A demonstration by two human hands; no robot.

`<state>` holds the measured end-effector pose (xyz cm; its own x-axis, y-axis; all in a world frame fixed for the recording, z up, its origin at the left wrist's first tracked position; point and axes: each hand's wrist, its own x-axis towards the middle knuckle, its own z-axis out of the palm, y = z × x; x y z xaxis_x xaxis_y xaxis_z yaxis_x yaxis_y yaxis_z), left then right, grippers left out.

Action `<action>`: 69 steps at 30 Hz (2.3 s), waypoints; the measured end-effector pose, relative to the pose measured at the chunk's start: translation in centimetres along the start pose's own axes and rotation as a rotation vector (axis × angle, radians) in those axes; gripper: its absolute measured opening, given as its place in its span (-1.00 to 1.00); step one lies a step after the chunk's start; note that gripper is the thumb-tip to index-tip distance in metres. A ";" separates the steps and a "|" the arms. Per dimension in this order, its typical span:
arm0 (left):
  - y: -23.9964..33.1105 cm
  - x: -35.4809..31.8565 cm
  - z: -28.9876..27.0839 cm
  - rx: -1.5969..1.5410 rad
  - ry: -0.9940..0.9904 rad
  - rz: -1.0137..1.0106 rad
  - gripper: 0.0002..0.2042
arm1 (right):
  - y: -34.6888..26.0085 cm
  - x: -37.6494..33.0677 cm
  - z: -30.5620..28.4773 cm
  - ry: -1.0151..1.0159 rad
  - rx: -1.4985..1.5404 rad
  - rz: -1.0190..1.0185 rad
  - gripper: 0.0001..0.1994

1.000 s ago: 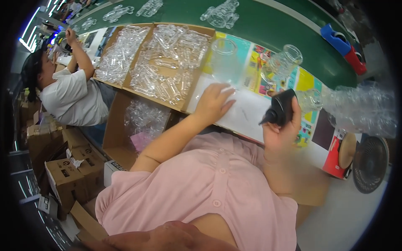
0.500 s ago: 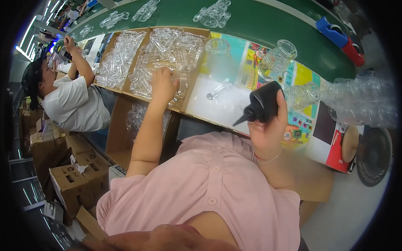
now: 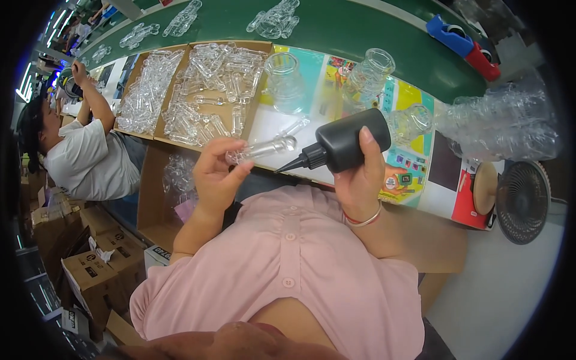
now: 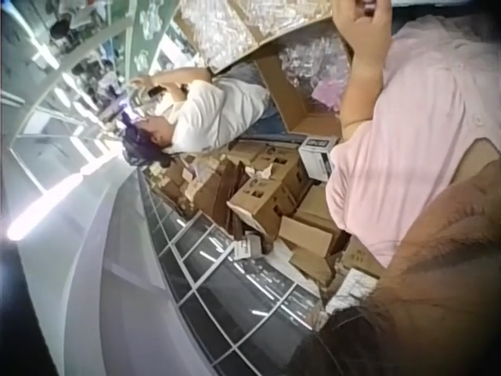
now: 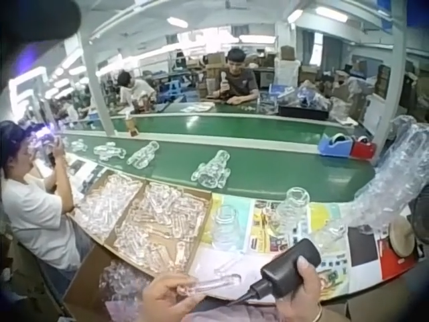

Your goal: Assembling clear plastic components and packaging them in bubble wrap on a factory line.

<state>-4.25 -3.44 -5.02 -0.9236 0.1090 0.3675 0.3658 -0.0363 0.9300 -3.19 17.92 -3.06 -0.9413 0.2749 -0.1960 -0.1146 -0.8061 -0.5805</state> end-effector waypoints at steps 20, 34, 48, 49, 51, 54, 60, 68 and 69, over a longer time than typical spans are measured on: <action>1.9 -0.3 3.3 0.016 -0.035 0.214 -0.60 | -5.0 -4.3 1.9 -0.459 -0.682 -0.521 -0.47; 2.2 -0.1 2.9 0.267 -0.040 0.394 -0.61 | -4.1 -3.1 3.0 -0.396 -0.623 -0.478 -0.56; 2.8 0.6 2.5 0.394 -0.089 0.465 -0.59 | -5.0 -3.6 1.9 -0.684 -0.676 -0.592 -0.47; 2.9 0.7 2.4 0.423 -0.107 0.456 -0.60 | -5.0 -3.5 1.9 -0.685 -0.675 -0.589 -0.47; 3.0 0.8 2.4 0.451 -0.128 0.447 -0.60 | -5.2 -3.2 2.1 -0.859 -0.816 -0.820 -0.47; 2.8 0.6 2.3 0.394 -0.134 0.378 -0.59 | -4.9 -3.0 2.1 -0.918 -0.868 -0.905 -0.46; 2.7 0.2 2.1 0.171 -0.199 0.078 -0.57 | -4.5 -3.9 1.8 -0.921 -0.962 -1.054 -0.45; 2.7 0.5 1.9 -0.631 -0.298 -0.507 -0.58 | -3.3 -3.5 1.4 -0.976 -0.786 -1.232 -0.61; 2.6 0.5 1.9 -0.632 -0.300 -0.506 -0.58 | -3.3 -3.4 1.4 -0.975 -0.787 -1.233 -0.61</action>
<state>-3.57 -1.62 -2.38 -0.8565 0.5155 -0.0266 -0.2962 -0.4485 0.8433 -0.07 18.87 0.61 -0.2947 -0.1483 0.9440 -0.9532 0.1148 -0.2795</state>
